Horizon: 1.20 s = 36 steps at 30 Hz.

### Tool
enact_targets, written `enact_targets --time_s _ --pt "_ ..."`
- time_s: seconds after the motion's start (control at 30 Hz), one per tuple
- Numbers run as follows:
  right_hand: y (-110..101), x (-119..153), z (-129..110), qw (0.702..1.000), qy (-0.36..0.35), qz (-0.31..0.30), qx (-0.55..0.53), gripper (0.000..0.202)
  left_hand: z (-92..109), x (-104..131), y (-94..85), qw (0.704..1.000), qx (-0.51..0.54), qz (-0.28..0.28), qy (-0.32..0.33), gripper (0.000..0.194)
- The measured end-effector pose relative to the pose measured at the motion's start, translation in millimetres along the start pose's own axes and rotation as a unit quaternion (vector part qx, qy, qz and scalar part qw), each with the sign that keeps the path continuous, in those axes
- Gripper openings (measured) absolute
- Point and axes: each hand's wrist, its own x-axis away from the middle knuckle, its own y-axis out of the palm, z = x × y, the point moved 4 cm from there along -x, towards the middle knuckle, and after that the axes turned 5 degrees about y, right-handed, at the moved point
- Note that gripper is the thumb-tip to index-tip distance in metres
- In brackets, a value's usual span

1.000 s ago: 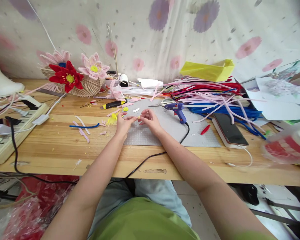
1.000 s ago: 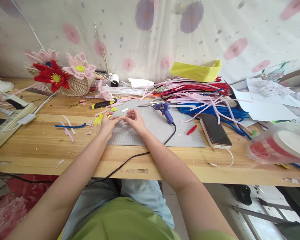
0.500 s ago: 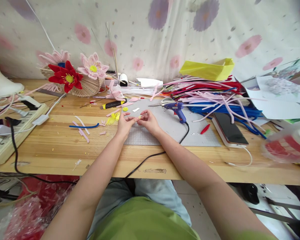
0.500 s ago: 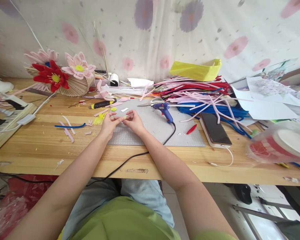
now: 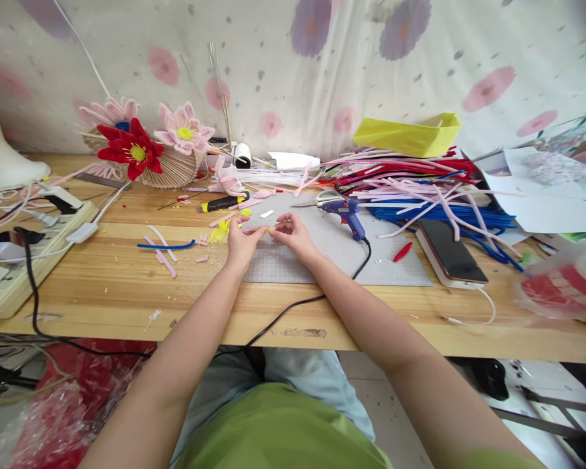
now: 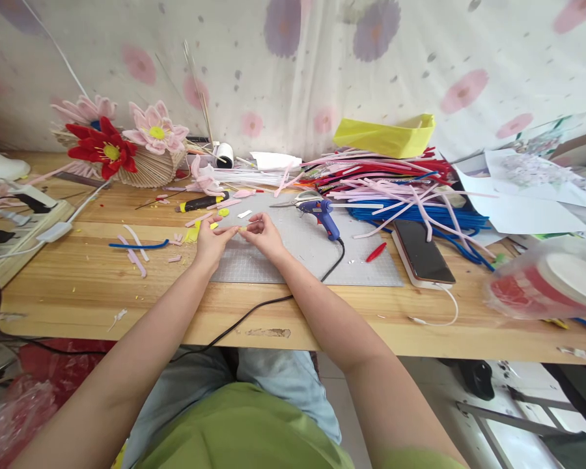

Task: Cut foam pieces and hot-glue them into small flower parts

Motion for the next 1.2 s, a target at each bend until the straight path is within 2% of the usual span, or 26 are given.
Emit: enact_targets --time_s 0.47,0.67,0.83,1.0,1.1,1.2 --pt "1.9 1.2 -2.8 1.0 -0.021 -0.003 -0.013 0.047 -1.7 0.5 -0.3 1.0 -0.026 0.002 0.003 0.055" --pt "2.5 2.2 -3.0 1.0 -0.017 -0.014 -0.021 0.047 -1.1 2.0 2.6 1.0 0.001 -0.003 -0.017 0.054" --pt "5.8 3.0 -1.6 0.999 -0.015 -0.024 0.014 0.049 -2.6 0.6 3.0 1.0 0.018 0.0 -0.026 0.054" --pt "3.9 3.0 -0.6 0.998 -0.016 0.012 0.055 0.044 -3.2 0.7 3.5 0.999 0.02 -0.007 -0.024 0.051" --pt "0.7 1.1 1.3 0.999 -0.006 0.022 0.038 0.045 -3.4 1.8 4.6 0.999 0.026 -0.014 -0.017 0.045" --pt "-0.9 0.0 2.6 1.0 0.006 0.015 0.019 0.046 -3.5 2.8 6.2 0.999 0.021 -0.04 -0.007 0.05"
